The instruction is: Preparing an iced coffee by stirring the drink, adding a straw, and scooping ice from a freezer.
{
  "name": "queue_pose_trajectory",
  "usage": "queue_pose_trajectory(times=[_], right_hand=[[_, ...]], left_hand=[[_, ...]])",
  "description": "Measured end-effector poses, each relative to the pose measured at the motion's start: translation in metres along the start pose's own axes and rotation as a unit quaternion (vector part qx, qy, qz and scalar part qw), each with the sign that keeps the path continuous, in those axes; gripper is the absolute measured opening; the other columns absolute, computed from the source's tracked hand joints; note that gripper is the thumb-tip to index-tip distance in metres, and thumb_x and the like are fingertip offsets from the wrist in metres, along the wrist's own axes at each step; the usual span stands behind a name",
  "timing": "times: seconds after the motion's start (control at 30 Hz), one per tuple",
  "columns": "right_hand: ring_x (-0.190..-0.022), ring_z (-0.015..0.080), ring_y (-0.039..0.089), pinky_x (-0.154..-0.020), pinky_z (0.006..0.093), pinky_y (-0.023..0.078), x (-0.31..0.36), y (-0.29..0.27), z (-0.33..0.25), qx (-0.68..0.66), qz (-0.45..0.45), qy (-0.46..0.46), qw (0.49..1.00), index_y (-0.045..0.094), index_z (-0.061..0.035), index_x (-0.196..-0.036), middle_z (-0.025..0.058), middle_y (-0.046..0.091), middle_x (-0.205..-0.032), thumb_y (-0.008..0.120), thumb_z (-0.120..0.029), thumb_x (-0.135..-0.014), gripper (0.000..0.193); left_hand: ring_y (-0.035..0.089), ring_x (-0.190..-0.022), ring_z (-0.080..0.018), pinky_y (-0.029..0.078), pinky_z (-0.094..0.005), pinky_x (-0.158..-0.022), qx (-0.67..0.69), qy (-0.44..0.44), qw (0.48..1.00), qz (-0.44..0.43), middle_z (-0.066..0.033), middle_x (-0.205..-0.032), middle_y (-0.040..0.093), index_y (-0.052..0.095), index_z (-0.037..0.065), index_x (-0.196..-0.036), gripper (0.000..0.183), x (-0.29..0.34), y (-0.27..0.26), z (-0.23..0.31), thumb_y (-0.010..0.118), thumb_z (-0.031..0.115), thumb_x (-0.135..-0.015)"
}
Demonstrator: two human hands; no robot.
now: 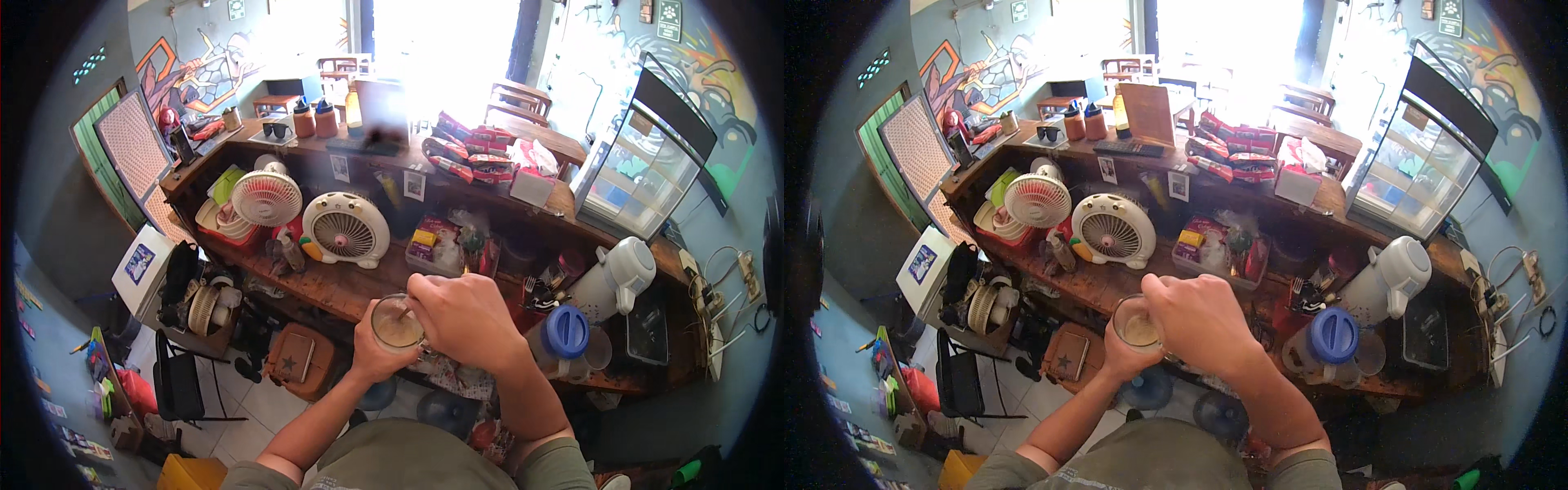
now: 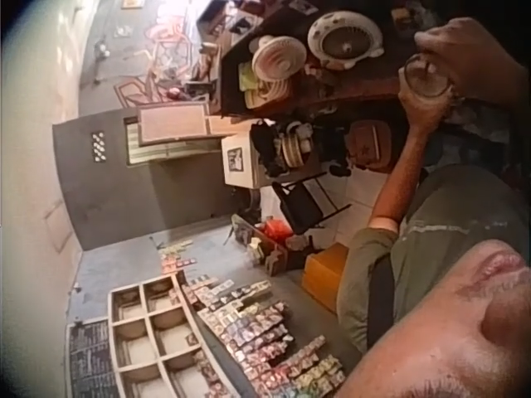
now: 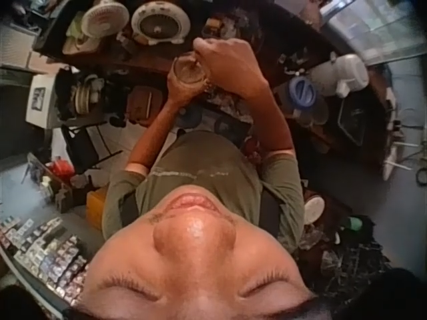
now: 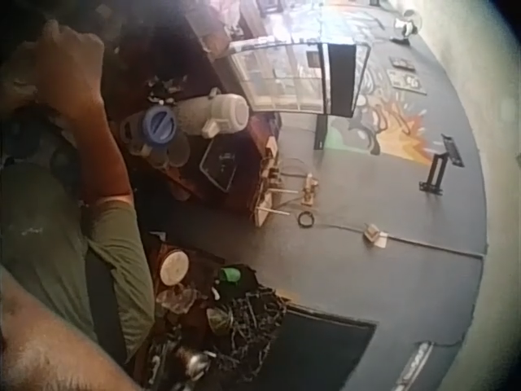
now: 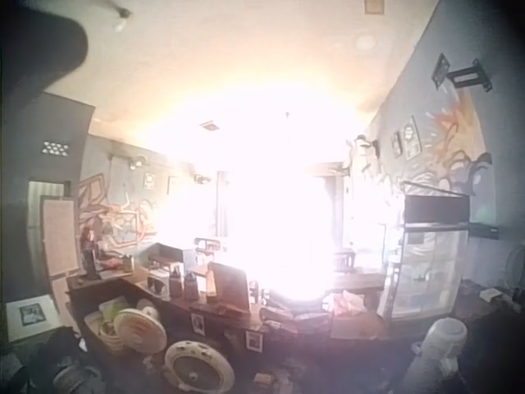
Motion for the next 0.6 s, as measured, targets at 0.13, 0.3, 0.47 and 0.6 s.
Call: queue_pose_trajectory(times=[0.13, 0.3, 0.47, 0.6], right_hand=[[-0.067, 0.0337, 0.061, -0.058, 0.0442, 0.046, -0.003, 0.002, -0.001, 0.004, -0.028, -0.002, 1.0, 0.051, -0.0064, -0.081, 0.011, 0.06, -0.072, 0.055, -0.023, -0.09, 0.019], [-0.068, 0.0338, 0.061, -0.058, 0.0447, 0.046, -0.013, 0.009, 0.0, -0.003, 0.005, -0.022, 1.0, 0.051, -0.0059, -0.081, 0.0115, 0.06, -0.071, 0.055, -0.023, -0.089, 0.019], [-0.069, 0.0355, 0.062, -0.06, 0.0464, 0.046, -0.009, 0.01, 0.0, -0.021, -0.046, -0.038, 0.998, 0.05, -0.0056, -0.081, 0.0128, 0.061, -0.072, 0.055, -0.023, -0.089, 0.019], [-0.069, 0.0363, 0.062, -0.06, 0.0468, 0.046, -0.013, 0.017, 0.0, -0.024, -0.034, -0.026, 0.999, 0.05, -0.0056, -0.082, 0.014, 0.061, -0.071, 0.056, -0.023, -0.089, 0.019]], left_hand=[[0.062, -0.092, -0.0161, 0.05, -0.0321, -0.084, -0.02, 0.009, 1.0, -0.008, -0.0086, -0.1, 0.064, 0.054, 0.003, -0.111, 0.061, -0.004, -0.001, 0.007, 0.083, 0.017, -0.059], [0.063, -0.093, -0.0156, 0.05, -0.0321, -0.084, 0.005, -0.003, 1.0, -0.004, -0.0087, -0.099, 0.065, 0.054, 0.003, -0.111, 0.061, -0.005, -0.002, 0.004, 0.083, 0.017, -0.06], [0.062, -0.094, -0.0157, 0.05, -0.0321, -0.084, -0.011, -0.004, 1.0, -0.013, -0.0088, -0.099, 0.064, 0.053, 0.003, -0.112, 0.063, -0.005, -0.006, 0.001, 0.084, 0.021, -0.06], [0.062, -0.094, -0.0157, 0.049, -0.0319, -0.084, -0.048, 0.009, 0.999, -0.016, -0.0084, -0.099, 0.064, 0.053, 0.003, -0.111, 0.063, -0.005, -0.006, 0.003, 0.084, 0.022, -0.06]])
Point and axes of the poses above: each hand's wrist, its own x-axis away from the middle knuckle, its own y-axis out of the palm, z = x × y, the point moved 2 cm from there along -x, towards the middle knuckle
